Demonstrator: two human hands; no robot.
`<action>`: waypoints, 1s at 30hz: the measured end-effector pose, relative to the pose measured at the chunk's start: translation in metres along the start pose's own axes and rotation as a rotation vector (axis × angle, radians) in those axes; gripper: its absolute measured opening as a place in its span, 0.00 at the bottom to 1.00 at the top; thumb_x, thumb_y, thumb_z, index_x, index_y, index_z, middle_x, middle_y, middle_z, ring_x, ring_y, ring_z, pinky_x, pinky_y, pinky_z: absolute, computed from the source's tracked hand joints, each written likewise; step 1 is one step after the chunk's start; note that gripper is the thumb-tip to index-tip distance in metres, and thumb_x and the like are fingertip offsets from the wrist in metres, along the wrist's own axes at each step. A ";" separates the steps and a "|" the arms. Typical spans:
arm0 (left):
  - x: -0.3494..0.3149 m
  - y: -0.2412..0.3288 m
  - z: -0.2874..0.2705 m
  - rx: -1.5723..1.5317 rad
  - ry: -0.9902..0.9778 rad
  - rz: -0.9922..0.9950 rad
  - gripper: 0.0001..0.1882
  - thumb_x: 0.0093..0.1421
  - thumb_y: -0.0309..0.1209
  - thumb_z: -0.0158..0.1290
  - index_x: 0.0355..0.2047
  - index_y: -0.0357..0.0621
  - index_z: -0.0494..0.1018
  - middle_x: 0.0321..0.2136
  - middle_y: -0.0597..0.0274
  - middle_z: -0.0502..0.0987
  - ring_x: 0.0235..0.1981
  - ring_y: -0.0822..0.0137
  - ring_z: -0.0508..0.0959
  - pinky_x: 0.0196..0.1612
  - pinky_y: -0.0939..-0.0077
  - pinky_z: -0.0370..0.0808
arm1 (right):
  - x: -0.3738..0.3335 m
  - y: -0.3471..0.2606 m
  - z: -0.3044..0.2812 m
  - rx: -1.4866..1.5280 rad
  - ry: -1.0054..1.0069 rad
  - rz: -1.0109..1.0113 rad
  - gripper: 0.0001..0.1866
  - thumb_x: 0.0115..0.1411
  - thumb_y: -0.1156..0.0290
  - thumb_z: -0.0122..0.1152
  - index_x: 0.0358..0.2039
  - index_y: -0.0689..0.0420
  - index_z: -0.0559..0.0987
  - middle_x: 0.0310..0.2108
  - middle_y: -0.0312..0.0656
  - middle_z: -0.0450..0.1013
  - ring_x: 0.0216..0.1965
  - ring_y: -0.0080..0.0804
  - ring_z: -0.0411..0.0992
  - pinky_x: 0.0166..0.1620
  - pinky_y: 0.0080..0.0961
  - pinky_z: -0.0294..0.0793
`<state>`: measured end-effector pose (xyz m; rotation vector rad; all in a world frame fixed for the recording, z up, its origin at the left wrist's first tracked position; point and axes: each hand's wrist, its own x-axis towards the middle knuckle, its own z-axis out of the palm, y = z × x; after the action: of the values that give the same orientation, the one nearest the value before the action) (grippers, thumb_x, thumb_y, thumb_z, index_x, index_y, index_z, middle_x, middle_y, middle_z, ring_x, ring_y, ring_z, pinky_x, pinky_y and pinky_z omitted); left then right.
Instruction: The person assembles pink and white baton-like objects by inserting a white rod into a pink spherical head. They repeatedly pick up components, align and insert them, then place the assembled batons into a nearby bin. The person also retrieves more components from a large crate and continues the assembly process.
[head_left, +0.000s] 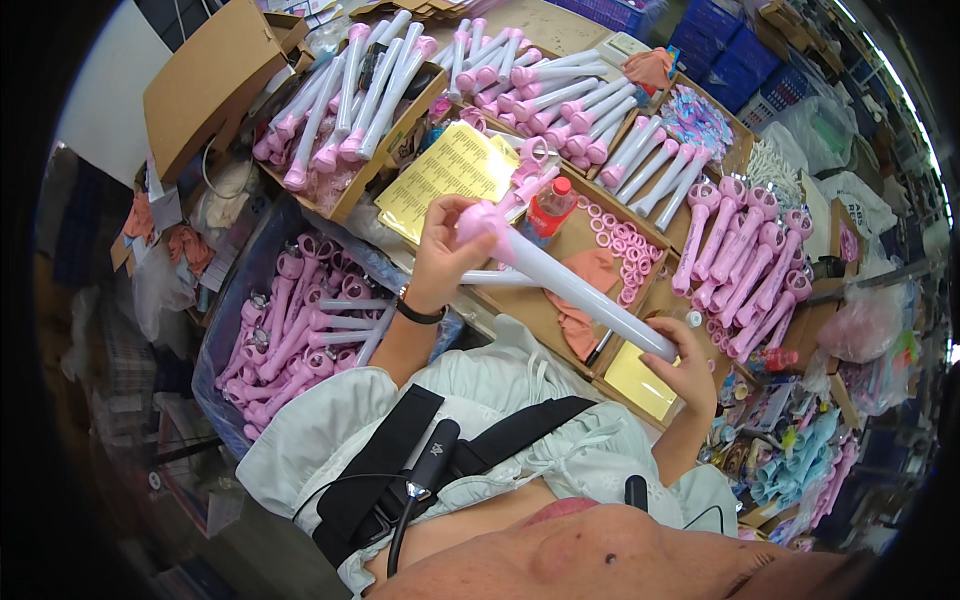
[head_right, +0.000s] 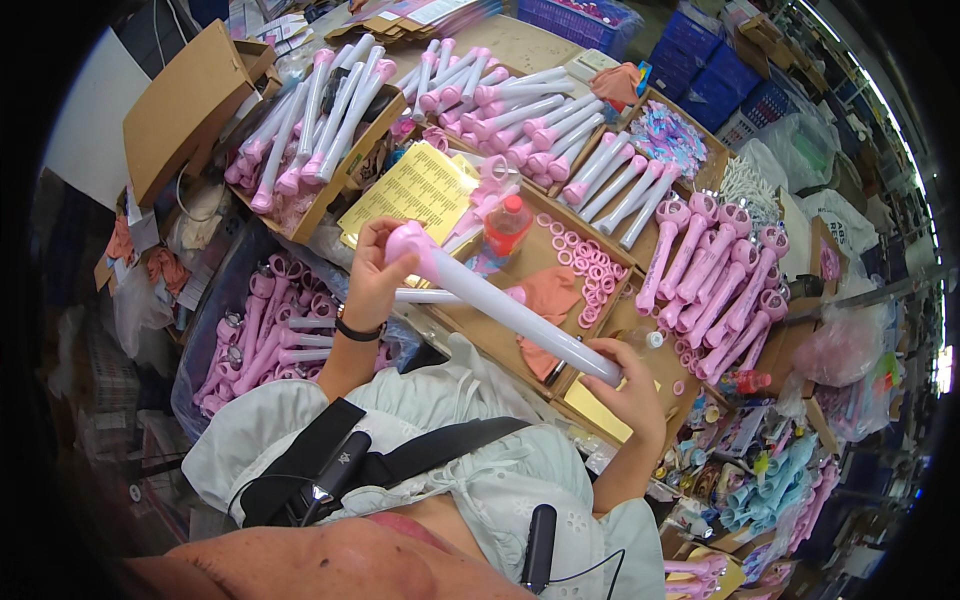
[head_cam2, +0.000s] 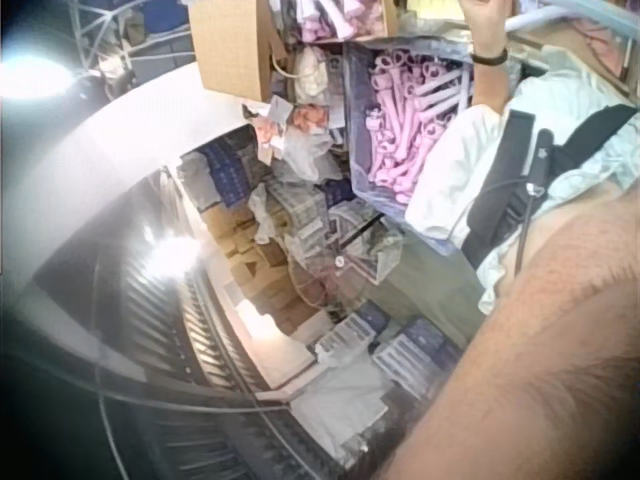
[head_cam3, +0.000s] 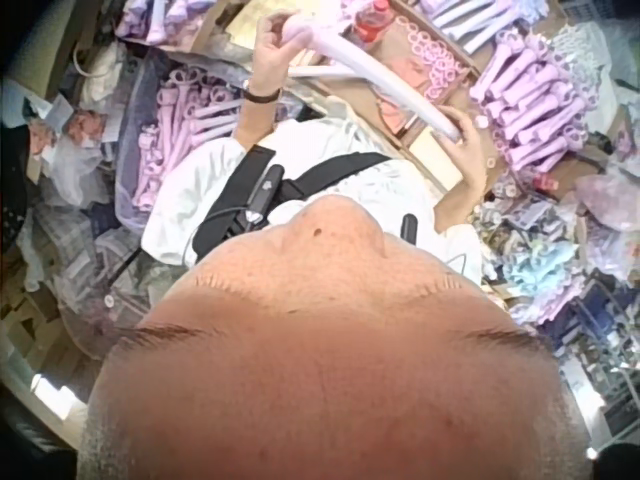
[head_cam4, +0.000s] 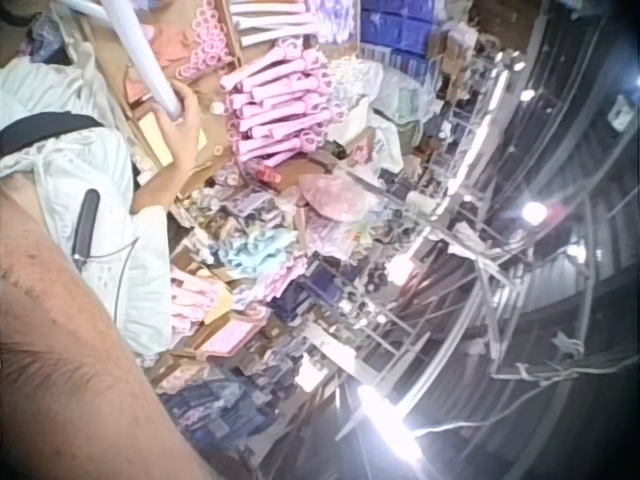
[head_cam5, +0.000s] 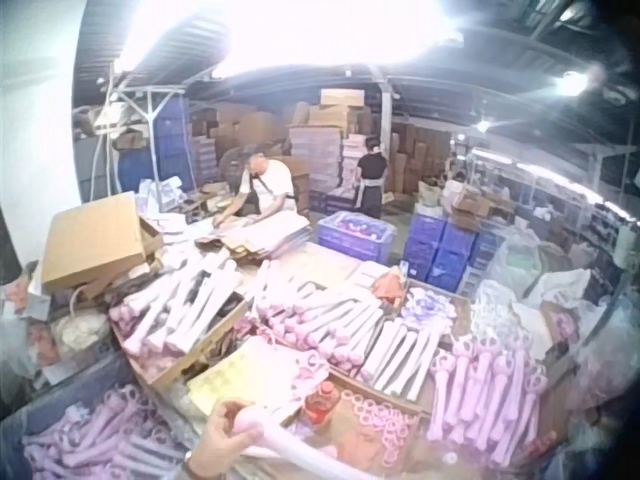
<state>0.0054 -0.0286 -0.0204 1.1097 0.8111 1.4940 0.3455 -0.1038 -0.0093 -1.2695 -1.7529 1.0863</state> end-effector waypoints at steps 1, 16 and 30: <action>0.001 0.000 -0.005 0.032 0.035 -0.029 0.23 0.54 0.25 0.56 0.49 0.43 0.61 0.44 0.59 0.69 0.40 0.71 0.72 0.43 0.78 0.72 | 0.000 0.002 -0.001 0.066 0.088 -0.062 0.18 0.51 0.76 0.61 0.44 0.59 0.72 0.39 0.39 0.71 0.30 0.24 0.70 0.34 0.21 0.71; -0.002 0.005 0.006 0.145 -0.228 0.015 0.26 0.67 0.48 0.31 0.52 0.40 0.64 0.37 0.65 0.70 0.27 0.82 0.68 0.26 0.90 0.66 | 0.024 0.030 0.012 0.476 0.782 0.376 0.24 0.65 0.50 0.40 0.33 0.60 0.72 0.16 0.33 0.64 0.09 0.16 0.54 0.11 0.13 0.50; -0.002 0.010 0.002 0.153 -0.048 -0.149 0.24 0.68 0.47 0.30 0.46 0.41 0.67 0.24 0.70 0.67 0.19 0.83 0.62 0.21 0.90 0.59 | 0.025 0.031 0.021 0.619 0.651 0.342 0.29 0.65 0.45 0.34 0.35 0.61 0.71 0.17 0.36 0.65 0.12 0.19 0.59 0.15 0.15 0.57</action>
<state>0.0037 -0.0326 -0.0109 1.1668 0.9654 1.2941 0.3312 -0.0798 -0.0442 -1.3278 -0.6597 1.1079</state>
